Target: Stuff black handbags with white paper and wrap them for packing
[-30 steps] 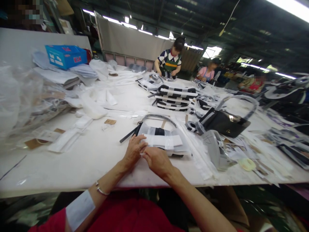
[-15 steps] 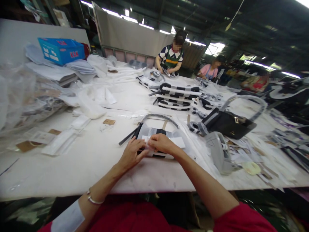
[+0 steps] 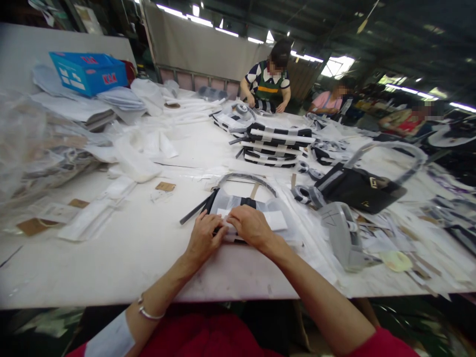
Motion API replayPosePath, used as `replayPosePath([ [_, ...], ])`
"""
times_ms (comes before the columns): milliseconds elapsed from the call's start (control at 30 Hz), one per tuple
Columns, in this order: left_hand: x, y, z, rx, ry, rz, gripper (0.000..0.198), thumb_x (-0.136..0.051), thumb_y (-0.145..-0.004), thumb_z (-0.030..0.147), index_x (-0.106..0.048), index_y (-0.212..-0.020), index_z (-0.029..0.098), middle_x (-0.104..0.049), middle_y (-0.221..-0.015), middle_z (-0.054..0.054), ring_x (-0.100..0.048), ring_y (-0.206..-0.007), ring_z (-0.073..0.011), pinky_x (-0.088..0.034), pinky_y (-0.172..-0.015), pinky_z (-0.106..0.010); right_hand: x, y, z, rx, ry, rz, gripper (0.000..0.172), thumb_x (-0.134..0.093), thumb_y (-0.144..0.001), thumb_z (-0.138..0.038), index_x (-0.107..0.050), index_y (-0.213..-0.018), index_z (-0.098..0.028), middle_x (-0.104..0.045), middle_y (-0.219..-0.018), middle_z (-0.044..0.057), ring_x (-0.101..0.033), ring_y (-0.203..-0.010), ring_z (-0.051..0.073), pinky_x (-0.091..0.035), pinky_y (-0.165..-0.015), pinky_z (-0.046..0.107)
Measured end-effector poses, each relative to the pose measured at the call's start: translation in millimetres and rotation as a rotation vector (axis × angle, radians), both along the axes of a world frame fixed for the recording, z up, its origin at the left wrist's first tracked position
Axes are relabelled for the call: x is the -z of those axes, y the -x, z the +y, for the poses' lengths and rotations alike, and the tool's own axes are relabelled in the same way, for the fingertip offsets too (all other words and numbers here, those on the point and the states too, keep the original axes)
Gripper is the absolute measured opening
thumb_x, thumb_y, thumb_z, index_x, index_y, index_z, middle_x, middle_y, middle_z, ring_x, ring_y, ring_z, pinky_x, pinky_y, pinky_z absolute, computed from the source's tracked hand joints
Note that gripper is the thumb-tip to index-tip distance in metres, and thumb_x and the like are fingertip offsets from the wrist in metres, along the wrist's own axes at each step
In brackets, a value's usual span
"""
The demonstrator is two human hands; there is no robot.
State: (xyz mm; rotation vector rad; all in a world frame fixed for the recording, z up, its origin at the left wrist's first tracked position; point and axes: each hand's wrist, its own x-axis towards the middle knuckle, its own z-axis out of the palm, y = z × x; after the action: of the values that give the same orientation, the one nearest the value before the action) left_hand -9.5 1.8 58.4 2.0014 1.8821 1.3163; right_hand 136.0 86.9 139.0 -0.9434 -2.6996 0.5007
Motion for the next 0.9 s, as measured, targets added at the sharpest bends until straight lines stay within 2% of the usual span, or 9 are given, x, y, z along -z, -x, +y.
replayPosePath([
  [100, -0.1, -0.9, 2.3, -0.02, 0.006, 0.028, 0.013, -0.054, -0.092, 0.023, -0.059, -0.08, 0.022, -0.066, -0.086, -0.002, -0.062, -0.092, -0.019, -0.036, -0.107, -0.046, 3.9, 3.2, 14.9, -0.04, 0.026, -0.016, 0.016, -0.059, -0.091, -0.025, -0.07, -0.08, -0.02, -0.071, -0.081, 0.003, -0.062, -0.077, 0.016, -0.042, -0.071, 0.027],
  [233, -0.2, -3.4, 5.9, -0.069, -0.002, 0.063, 0.017, -0.053, -0.092, 0.024, -0.055, -0.075, 0.021, -0.063, -0.077, -0.001, -0.061, -0.085, -0.0188, -0.04, -0.101, -0.044, 21.8, 3.7, 29.0, -0.043, 0.118, 0.103, 0.013, -0.062, -0.088, -0.02, -0.071, -0.078, -0.02, -0.071, -0.08, 0.002, -0.063, -0.075, 0.015, -0.044, -0.072, 0.025],
  [400, -1.4, -7.4, 10.0, -0.138, -0.017, 0.146, 0.018, -0.054, -0.089, 0.021, -0.05, -0.071, 0.021, -0.056, -0.069, 0.0, -0.058, -0.075, -0.0184, -0.045, -0.088, -0.039, 39.2, 0.9, 28.2, 0.057, 0.181, 0.255, 0.011, -0.064, -0.085, -0.018, -0.068, -0.075, -0.02, -0.069, -0.077, 0.0, -0.062, -0.074, 0.014, -0.044, -0.072, 0.025],
  [567, -2.0, -8.9, 12.5, -0.188, 0.017, 0.193, 0.02, -0.054, -0.087, 0.019, -0.047, -0.069, 0.022, -0.054, -0.067, 0.0, -0.055, -0.07, -0.018, -0.045, -0.078, -0.036, 43.6, 0.6, 26.7, 0.095, 0.146, 0.273, 0.012, -0.063, -0.086, -0.019, -0.066, -0.074, -0.02, -0.068, -0.077, 0.001, -0.061, -0.075, 0.016, -0.044, -0.073, 0.027],
  [700, -4.2, -8.2, 12.8, -0.208, 0.045, 0.216, 0.012, -0.057, -0.087, 0.021, -0.05, -0.077, 0.022, -0.057, -0.07, 0.0, -0.058, -0.072, -0.0189, -0.046, -0.075, -0.036, 48.8, 1.1, 26.5, 0.111, 0.103, 0.254, 0.011, -0.065, -0.085, -0.017, -0.065, -0.074, -0.019, -0.066, -0.077, 0.001, -0.059, -0.076, 0.016, -0.043, -0.073, 0.029],
  [800, -12.9, -10.9, 10.3, -0.193, 0.034, 0.305, 0.002, -0.056, -0.089, 0.021, -0.055, -0.09, 0.022, -0.064, -0.085, -0.003, -0.061, -0.083, -0.0207, -0.046, -0.088, -0.042, 50.4, 1.0, 25.9, 0.103, 0.122, 0.268, 0.011, -0.066, -0.083, -0.017, -0.066, -0.073, -0.019, -0.064, -0.075, 0.001, -0.059, -0.075, 0.016, -0.043, -0.072, 0.028],
  [900, -22.1, -18.7, 2.4, -0.119, -0.076, 0.427, 0.017, -0.052, -0.092, 0.016, -0.057, -0.106, 0.022, -0.065, -0.117, -0.008, -0.058, -0.113, -0.0248, -0.03, -0.111, -0.053, 50.6, 0.3, 26.4, 0.094, 0.165, 0.301, 0.011, -0.065, -0.084, -0.016, -0.067, -0.073, -0.018, -0.064, -0.074, 0.001, -0.058, -0.072, 0.015, -0.043, -0.07, 0.027],
])
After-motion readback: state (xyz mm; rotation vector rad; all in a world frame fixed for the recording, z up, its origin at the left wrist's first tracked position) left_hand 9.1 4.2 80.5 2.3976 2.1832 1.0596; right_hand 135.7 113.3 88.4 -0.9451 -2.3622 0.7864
